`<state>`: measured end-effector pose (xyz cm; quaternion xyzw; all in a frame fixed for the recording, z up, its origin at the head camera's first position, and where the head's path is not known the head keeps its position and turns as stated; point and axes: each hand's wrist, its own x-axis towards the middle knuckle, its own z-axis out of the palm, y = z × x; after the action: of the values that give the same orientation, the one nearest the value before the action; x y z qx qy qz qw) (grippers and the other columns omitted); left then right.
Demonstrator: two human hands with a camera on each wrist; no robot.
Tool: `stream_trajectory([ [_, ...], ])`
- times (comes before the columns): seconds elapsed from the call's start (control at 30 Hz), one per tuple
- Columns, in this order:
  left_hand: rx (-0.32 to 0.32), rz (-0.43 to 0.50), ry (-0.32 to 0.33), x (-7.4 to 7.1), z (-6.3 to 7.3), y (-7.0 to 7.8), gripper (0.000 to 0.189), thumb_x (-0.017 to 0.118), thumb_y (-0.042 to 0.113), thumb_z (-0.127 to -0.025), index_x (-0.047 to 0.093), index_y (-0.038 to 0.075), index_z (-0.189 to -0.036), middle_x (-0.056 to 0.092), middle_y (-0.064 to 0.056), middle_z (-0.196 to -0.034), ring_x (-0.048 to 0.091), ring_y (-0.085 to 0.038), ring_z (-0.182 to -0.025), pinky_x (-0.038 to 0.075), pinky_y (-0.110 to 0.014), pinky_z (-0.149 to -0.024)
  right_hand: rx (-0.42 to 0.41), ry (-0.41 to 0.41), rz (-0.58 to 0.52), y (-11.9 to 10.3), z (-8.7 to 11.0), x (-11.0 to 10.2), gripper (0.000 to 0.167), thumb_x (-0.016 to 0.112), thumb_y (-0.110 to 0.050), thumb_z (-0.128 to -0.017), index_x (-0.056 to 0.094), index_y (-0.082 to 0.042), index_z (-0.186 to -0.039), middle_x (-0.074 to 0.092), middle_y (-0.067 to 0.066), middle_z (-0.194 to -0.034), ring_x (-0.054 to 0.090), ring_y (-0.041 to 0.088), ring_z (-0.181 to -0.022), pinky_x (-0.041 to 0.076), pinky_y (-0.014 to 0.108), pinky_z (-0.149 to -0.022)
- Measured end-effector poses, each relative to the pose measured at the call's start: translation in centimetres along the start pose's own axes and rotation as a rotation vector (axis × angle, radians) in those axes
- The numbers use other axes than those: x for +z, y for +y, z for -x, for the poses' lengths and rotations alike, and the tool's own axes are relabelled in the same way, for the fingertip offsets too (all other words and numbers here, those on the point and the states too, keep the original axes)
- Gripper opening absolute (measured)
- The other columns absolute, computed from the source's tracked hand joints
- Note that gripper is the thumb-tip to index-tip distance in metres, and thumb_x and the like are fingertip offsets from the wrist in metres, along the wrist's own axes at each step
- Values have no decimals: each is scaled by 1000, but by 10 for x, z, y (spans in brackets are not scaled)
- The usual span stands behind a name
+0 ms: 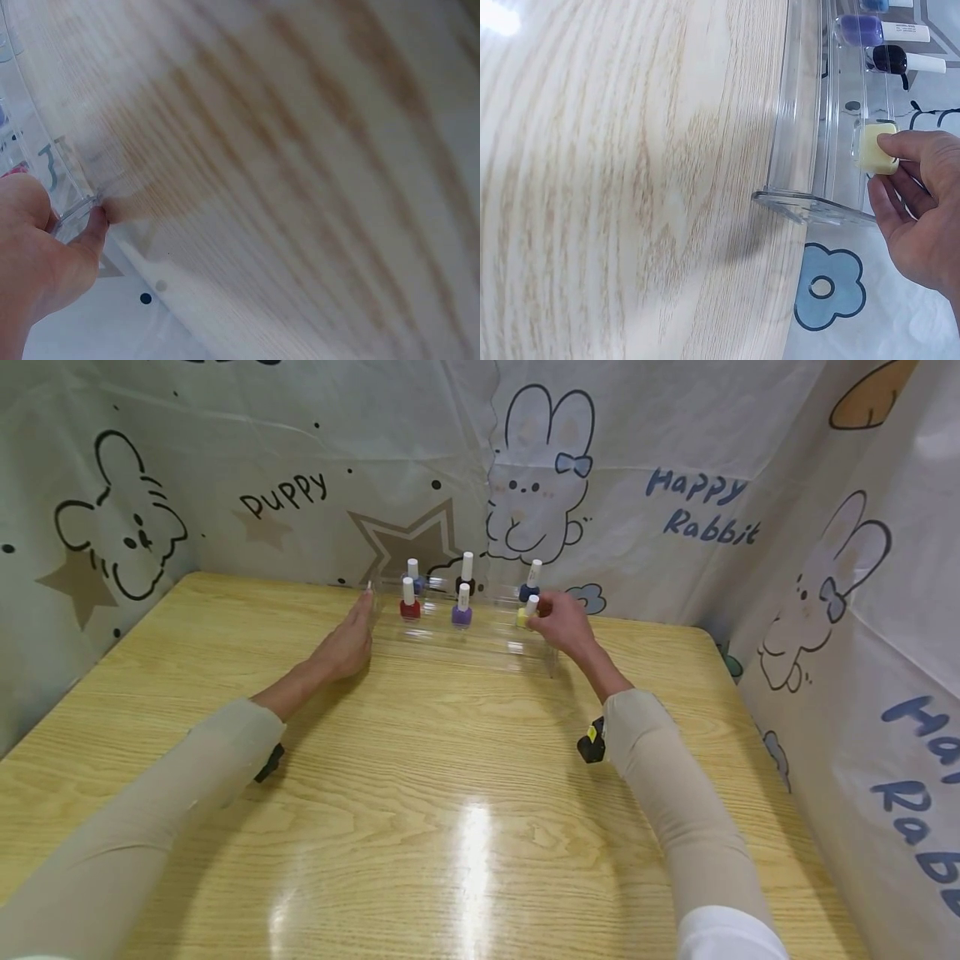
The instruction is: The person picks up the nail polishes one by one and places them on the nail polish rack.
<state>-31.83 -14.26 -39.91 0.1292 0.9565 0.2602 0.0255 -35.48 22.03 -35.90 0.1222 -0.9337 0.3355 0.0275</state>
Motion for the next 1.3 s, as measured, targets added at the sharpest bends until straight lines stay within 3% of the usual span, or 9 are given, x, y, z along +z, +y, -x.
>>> stream_trajectory([
  [0.23, -2, -2, 2, -1, 0, 1, 67, 26, 3, -105, -15, 7, -158, -13, -11, -165, 18, -36, -148, 48, -43, -75, -11, -7, 24, 0, -1, 0, 24, 70, -11, -93, 66, 4, -111, 65, 22, -110, 59, 35, -102, 48, 50, -86],
  [0.3, 5, -4, 3, -1, 1, 0, 66, 26, 2, -105, -14, 5, -158, -13, -12, -165, 13, -34, -149, 48, -46, -86, -15, -5, 28, 0, 0, 1, 24, 70, -10, -93, 66, 4, -111, 65, 22, -109, 59, 35, -101, 48, 49, -85],
  [0.43, 5, -1, 3, 0, 1, 0, 66, 26, 2, -105, -13, 4, -158, -12, -12, -165, 9, -33, -149, 46, -47, -92, -14, -5, 33, 1, 0, 3, 24, 70, -10, -93, 66, 3, -112, 64, 21, -107, 59, 34, -99, 48, 49, -84],
  [0.8, -6, -14, 3, 2, -1, -1, 68, 26, 1, -104, -15, 6, -158, -11, -14, -166, 30, -38, -142, 48, -42, -69, -4, -20, 44, 1, 1, 5, 33, 68, -9, -94, 63, 7, -123, 63, 24, -121, 59, 37, -112, 48, 51, -95],
  [1.07, -11, -5, -2, 3, -1, 0, 69, 27, 2, -104, -17, 8, -157, -15, -11, -165, 18, -37, -147, 48, -46, -84, -21, -19, 49, 3, 2, 6, 27, 67, -9, -95, 64, 7, -117, 64, 25, -117, 61, 38, -109, 49, 51, -93],
  [1.3, -10, -12, 2, 2, -1, -1, 69, 28, 2, -104, -16, 7, -158, -13, -12, -165, 19, -36, -147, 49, -45, -83, -19, -26, 69, 1, 1, 4, 26, 67, -8, -94, 67, 5, -116, 66, 24, -116, 61, 38, -109, 49, 52, -91],
])
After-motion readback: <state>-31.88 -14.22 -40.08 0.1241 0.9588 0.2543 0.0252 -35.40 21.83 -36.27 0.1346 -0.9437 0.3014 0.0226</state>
